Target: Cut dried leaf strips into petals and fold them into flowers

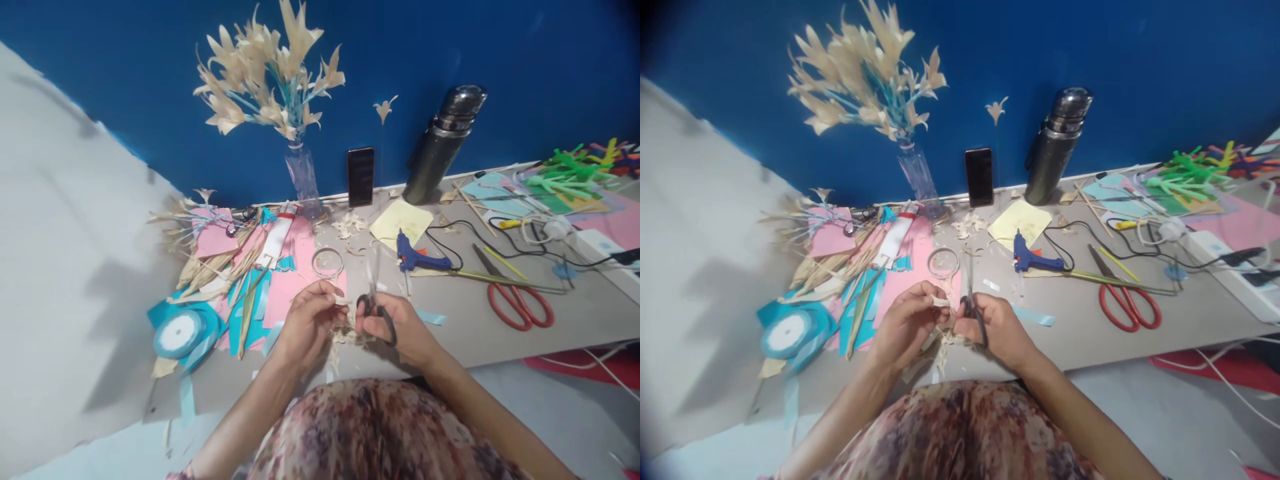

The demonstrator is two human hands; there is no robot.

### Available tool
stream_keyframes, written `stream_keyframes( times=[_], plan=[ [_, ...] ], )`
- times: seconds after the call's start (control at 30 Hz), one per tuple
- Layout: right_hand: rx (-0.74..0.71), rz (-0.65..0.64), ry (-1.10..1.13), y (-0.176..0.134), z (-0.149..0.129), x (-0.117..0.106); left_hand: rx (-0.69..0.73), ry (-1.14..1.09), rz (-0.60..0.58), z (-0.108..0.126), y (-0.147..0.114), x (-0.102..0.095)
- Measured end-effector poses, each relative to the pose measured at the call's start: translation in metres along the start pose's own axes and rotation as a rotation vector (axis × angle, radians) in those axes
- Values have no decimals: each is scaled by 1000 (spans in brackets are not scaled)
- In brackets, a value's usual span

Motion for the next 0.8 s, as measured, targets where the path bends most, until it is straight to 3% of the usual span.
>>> stream_keyframes(
  times=[0.13,0.8],
  plan=[
    [22,-145,-128,-10,14,2,28,-22,19,12,4,-5],
    [59,-262,-125,-16,23,16,161,181,94,24,7,-14]
  ],
)
Point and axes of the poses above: each hand's wrist, its own y-axis towards the middle knuckle, its own x-axis out of the palm, z = x × y, the point moved 6 cm from there along y, towards the middle knuckle, and after that the axes turned 10 degrees about z, right-handed, at the moved point
